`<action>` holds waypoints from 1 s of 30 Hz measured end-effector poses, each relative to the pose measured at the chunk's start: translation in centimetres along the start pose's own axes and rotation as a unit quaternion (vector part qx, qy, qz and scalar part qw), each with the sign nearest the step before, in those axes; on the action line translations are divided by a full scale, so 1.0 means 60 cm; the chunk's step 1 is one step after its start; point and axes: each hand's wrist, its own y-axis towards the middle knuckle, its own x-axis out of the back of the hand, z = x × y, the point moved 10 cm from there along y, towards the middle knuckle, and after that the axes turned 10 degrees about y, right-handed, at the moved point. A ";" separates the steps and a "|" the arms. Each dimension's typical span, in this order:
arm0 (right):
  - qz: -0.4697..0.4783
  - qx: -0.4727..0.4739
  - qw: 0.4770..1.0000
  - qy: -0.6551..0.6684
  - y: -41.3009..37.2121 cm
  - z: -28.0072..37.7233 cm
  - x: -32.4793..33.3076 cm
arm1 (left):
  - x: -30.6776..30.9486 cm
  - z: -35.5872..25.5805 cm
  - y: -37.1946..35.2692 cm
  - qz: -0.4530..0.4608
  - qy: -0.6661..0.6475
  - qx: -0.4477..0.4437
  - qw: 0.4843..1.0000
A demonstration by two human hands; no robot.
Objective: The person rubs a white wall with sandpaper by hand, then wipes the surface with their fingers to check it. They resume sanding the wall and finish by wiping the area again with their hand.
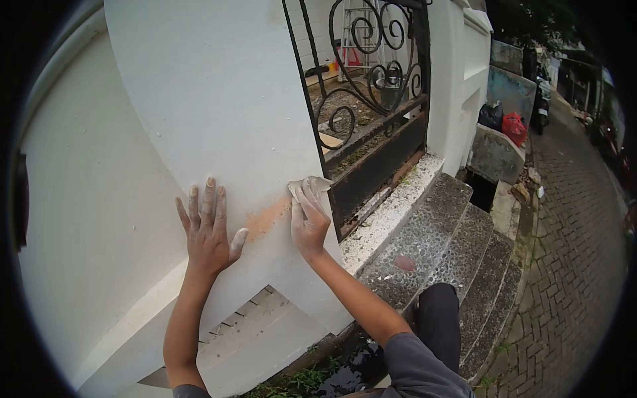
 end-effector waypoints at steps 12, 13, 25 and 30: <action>0.387 0.163 0.890 0.175 -0.080 0.056 -0.057 | -0.005 -0.006 -0.003 -0.025 0.055 0.105 0.993; 0.458 0.150 0.839 0.253 -0.116 0.057 -0.066 | -0.004 -0.004 -0.002 -0.030 0.051 0.119 0.991; 0.496 -0.234 0.755 0.359 -0.050 -0.107 0.020 | 0.007 -0.016 -0.011 -0.091 0.070 0.177 0.977; 0.465 -0.339 0.699 0.424 -0.046 -0.134 0.020 | 0.009 -0.122 -0.042 -0.148 0.024 0.290 0.945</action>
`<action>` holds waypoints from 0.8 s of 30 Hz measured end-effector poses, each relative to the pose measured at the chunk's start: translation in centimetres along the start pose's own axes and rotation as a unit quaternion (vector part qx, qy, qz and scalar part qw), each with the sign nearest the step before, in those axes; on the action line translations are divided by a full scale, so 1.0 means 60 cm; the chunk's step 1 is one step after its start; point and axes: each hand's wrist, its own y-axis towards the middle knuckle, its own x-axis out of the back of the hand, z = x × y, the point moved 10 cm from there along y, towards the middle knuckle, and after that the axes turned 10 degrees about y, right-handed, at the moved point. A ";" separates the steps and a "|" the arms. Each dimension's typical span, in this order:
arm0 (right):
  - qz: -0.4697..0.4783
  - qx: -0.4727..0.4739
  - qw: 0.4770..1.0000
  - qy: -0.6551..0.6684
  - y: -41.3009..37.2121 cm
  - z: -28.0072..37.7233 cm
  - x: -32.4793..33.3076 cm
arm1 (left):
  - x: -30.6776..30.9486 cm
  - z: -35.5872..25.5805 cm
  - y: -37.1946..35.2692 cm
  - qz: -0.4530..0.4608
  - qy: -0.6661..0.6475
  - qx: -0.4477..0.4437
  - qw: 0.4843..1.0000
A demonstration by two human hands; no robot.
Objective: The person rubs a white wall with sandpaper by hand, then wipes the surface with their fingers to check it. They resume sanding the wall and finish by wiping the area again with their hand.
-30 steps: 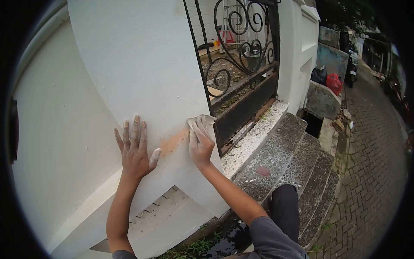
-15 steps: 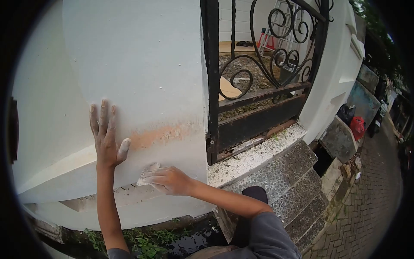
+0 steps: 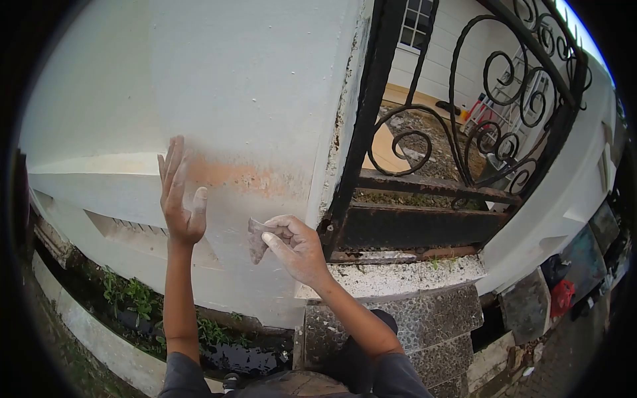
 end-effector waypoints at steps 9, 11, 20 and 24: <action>-0.026 -0.058 0.983 0.174 -0.011 -0.009 0.026 | -0.139 -0.109 -0.253 -0.017 -0.676 0.442 0.589; -0.046 -0.079 0.954 0.285 -0.014 -0.020 0.020 | -0.141 -0.135 -0.278 -0.061 -0.708 0.425 0.561; -0.086 -0.103 0.939 0.317 -0.075 -0.060 0.007 | -0.105 -0.118 -0.286 -0.074 -0.464 0.543 0.696; -0.073 -0.080 0.985 0.138 -0.078 -0.035 0.036 | -0.101 -0.116 -0.255 -0.090 -0.499 0.518 0.689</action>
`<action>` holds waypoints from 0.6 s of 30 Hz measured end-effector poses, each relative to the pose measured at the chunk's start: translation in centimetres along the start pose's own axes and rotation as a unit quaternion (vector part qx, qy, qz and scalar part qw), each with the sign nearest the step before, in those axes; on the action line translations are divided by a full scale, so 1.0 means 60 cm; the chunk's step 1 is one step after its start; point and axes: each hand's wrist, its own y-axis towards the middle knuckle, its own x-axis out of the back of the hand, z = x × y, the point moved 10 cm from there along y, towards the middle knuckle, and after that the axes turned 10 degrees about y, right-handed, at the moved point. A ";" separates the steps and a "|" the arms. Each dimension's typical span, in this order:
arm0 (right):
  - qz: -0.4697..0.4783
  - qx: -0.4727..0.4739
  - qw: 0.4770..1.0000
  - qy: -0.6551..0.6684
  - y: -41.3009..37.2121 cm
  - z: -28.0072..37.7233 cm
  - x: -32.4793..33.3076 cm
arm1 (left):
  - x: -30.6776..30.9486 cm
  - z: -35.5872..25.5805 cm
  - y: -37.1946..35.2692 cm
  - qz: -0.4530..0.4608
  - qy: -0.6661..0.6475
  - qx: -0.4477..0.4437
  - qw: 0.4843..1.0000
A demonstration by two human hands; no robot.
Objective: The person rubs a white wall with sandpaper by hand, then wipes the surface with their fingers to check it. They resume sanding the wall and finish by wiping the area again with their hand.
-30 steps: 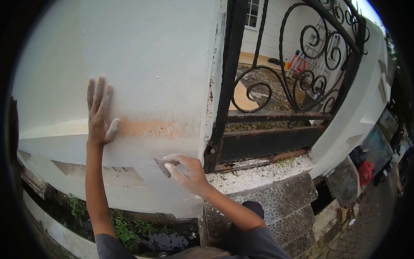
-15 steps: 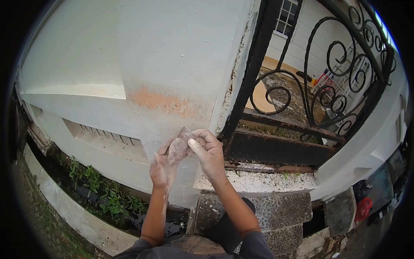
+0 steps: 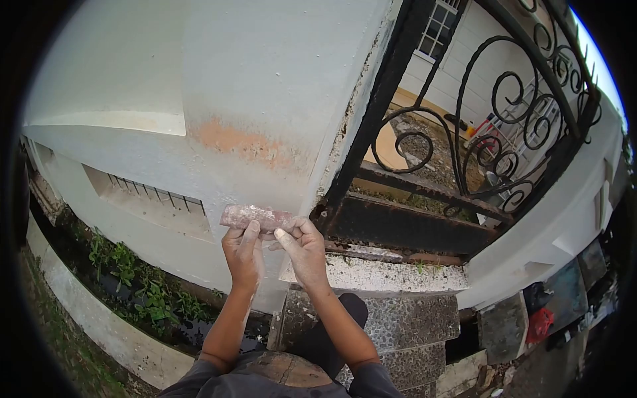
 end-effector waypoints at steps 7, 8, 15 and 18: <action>0.004 0.412 0.883 -0.226 0.031 0.277 -0.043 | -0.084 -0.195 0.029 -0.068 0.365 -0.517 0.772; 0.017 0.448 0.856 -0.258 0.039 0.310 -0.074 | -0.098 -0.191 0.046 -0.069 0.379 -0.527 0.758; 0.100 0.660 0.437 -0.603 0.130 0.353 -0.262 | -0.162 -0.110 0.079 -0.070 0.435 -0.507 0.741; 0.076 0.656 0.437 -0.611 0.156 0.338 -0.253 | -0.167 -0.102 0.078 -0.097 0.445 -0.489 0.744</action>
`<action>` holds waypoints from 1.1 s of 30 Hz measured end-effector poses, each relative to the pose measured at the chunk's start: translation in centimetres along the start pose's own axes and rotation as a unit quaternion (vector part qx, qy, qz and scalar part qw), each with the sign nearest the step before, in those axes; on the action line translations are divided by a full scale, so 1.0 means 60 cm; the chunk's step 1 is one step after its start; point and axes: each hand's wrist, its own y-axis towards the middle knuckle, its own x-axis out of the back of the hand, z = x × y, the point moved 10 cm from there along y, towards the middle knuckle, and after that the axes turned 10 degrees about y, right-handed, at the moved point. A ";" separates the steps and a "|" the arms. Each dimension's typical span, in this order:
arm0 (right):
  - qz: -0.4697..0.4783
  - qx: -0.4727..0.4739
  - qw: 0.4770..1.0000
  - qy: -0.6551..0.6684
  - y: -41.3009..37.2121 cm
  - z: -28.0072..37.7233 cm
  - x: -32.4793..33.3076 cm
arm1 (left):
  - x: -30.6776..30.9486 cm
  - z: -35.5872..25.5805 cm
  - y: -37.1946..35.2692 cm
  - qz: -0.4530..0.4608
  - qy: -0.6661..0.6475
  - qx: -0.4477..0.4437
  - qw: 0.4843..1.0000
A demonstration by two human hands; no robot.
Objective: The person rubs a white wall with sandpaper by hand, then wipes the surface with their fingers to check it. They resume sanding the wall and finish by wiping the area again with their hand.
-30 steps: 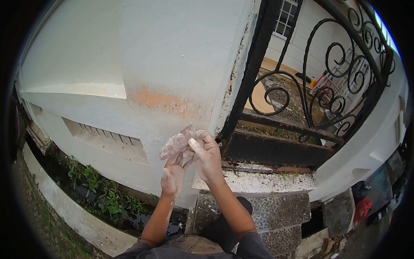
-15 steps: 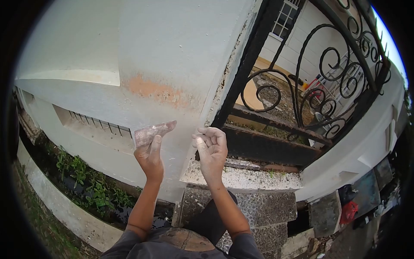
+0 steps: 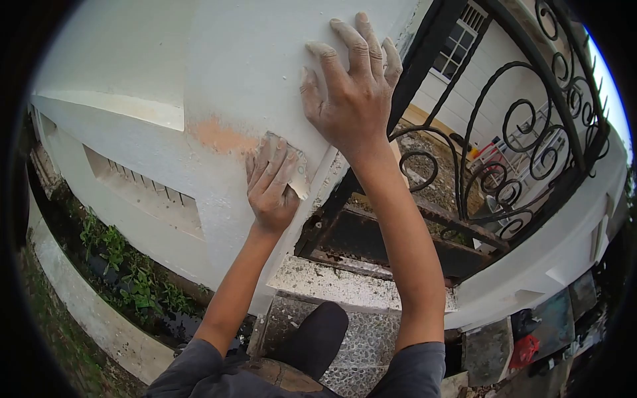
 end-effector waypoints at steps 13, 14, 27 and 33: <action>-0.030 -0.006 0.996 0.089 -0.012 -0.007 -0.005 | -0.034 -0.019 -0.034 0.082 0.028 0.003 0.996; -0.028 -0.004 0.996 0.090 -0.013 -0.005 -0.003 | -0.037 -0.025 -0.012 0.088 0.035 -0.005 0.995; -0.049 0.017 0.996 0.075 -0.009 -0.006 -0.002 | -0.037 -0.019 0.018 0.154 -0.010 -0.017 0.988; 0.032 0.022 0.996 0.081 0.022 0.012 0.012 | -0.036 -0.012 -0.077 0.161 0.010 -0.038 0.986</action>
